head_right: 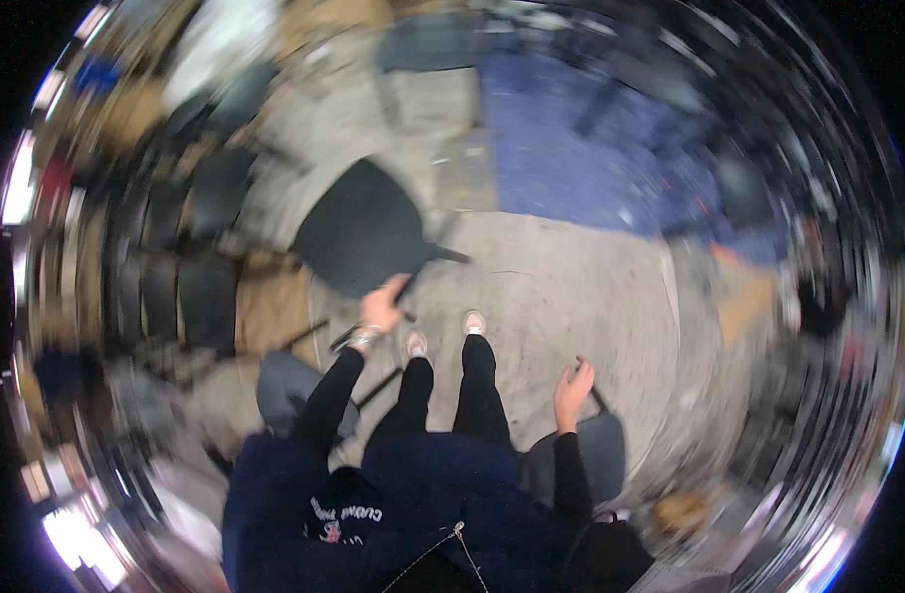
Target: The person applies small white labels to the underside of black chairs using a hammer to secure them. The person repeatedly picks up chairs, places them upside down, hammers the labels, and sets the chairs upright.
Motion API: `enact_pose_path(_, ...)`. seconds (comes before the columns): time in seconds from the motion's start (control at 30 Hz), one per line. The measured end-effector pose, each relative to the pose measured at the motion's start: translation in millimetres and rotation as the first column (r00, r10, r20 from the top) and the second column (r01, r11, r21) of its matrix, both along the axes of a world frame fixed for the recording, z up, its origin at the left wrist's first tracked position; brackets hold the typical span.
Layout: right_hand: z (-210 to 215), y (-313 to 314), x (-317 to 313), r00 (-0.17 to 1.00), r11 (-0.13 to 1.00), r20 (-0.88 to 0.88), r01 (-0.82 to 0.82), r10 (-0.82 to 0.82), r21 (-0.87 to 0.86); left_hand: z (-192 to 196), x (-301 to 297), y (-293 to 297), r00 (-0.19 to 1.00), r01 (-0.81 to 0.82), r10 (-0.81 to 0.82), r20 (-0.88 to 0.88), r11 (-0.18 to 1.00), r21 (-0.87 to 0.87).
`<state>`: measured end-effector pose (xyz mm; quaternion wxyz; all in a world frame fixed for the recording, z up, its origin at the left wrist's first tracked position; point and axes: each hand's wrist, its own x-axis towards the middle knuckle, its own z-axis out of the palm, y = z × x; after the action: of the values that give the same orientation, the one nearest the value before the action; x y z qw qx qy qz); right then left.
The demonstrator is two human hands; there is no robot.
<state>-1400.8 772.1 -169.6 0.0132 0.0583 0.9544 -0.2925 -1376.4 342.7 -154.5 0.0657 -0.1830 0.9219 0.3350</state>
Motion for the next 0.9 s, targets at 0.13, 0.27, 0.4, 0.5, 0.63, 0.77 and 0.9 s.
enact_pose_path(0.13, 42.7, -135.3, -54.1, 0.891, 0.881, -0.149, -0.449, 0.429, -0.149, -18.5, 68.2, 80.6, 0.967, 0.245, -0.250, 0.040, 0.965, 0.096)
enact_pose_path(0.27, 57.8, -214.4, -28.6, 0.607, 0.572, -0.104, -0.784, 0.788, -0.242, -24.4, 122.0, 125.2, 0.887, 0.462, -0.459, -0.052, 0.880, 0.112)
enact_pose_path(0.4, 49.5, -235.5, 23.1, 0.384, 0.390, 0.080, -0.873, 0.920, -0.294, 47.2, 183.4, 51.4, 0.992, -0.126, 0.126, 0.007, 0.988, 0.088)
enact_pose_path(0.5, 45.8, -262.5, 70.0, 0.280, 0.302, 0.117, -0.909, 0.953, -0.288, 25.1, 325.4, -37.8, 0.807, -0.588, 0.571, -0.153, 0.749, -0.305)
enact_pose_path(0.63, 38.6, -317.4, 144.6, 0.254, 0.258, 0.043, -0.952, 0.966, -0.163, 56.6, 526.7, -108.4, 0.115, -0.988, 0.970, -0.215, 0.090, -0.121)
enact_pose_path(0.77, 3.3, -384.5, 262.0, 0.281, 0.285, 0.055, -0.954, 0.958, -0.092, 11.4, 760.0, -149.6, -0.040, -0.815, 0.941, -0.336, -0.225, -0.535)
enact_pose_path(0.9, 21.3, -453.4, 394.7, -0.142, -0.077, 0.223, -0.958, 0.964, -0.277, -48.4, 814.7, -162.4, -0.194, -0.735, 0.964, 0.183, -0.267, 0.624)
